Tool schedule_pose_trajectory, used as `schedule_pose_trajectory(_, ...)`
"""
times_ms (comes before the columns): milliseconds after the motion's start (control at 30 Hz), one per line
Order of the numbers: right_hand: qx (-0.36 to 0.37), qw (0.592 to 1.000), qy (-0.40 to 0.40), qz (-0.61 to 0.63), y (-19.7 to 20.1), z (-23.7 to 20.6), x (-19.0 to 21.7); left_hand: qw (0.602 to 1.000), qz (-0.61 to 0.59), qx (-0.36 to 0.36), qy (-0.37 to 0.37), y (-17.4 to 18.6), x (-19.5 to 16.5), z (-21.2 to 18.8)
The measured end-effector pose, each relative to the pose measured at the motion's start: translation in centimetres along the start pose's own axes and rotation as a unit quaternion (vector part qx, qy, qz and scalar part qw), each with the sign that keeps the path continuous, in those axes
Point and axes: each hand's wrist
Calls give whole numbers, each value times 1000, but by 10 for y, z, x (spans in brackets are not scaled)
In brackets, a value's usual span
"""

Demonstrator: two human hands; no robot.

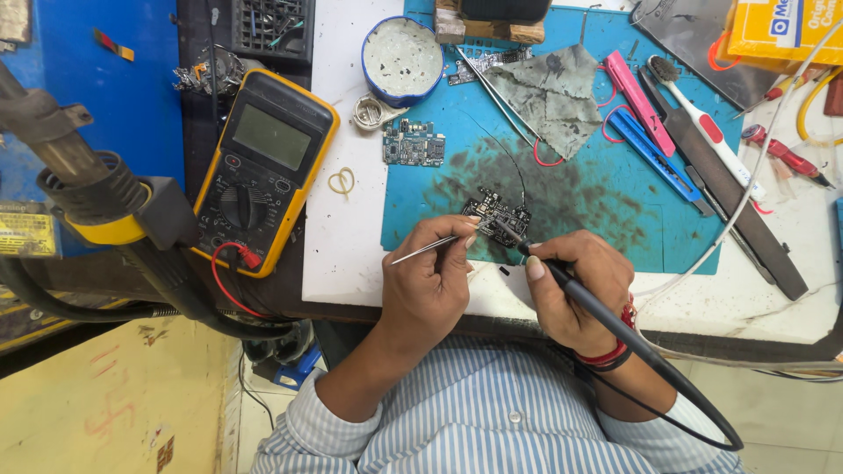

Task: The person uses a soldering iron and tweezers to apply solder to multiple points on a small circuit board. After soldering, they use a toothbrush to clean the board's surface.

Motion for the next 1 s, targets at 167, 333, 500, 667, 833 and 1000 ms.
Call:
schedule_pose_trajectory(167, 0, 1000, 0, 0, 0, 0, 0, 1000, 2, -2, -5, 0, 0, 0)
schedule_pose_trajectory(333, -2, 1000, -1, 0, 0, -1, 0, 1000, 1, 0, -1, 0, 0, 0)
schedule_pose_trajectory(500, -1, 1000, -5, -1, 0, -1, 0, 1000, -4, 2, 9, 0, 0, 0)
schedule_pose_trajectory(667, 2, 1000, -2, 7, 0, 1, 0, 1000, -4, 1, -1, 0, 0, 0)
schedule_pose_trajectory(833, -1, 1000, -1, 2, 0, 1, 1, 1000, 0, -3, -4, 0, 0, 0)
schedule_pose_trajectory(1000, 7, 1000, -3, 1, 0, 1, 1, 1000, -2, -1, 2, -1, 1, 0)
Point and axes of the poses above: each hand's wrist, its own z-axis towards the middle knuckle, its own y-axis out of the back of the hand, x = y × z, and after that the axes turned 1 degree about z, right-handed
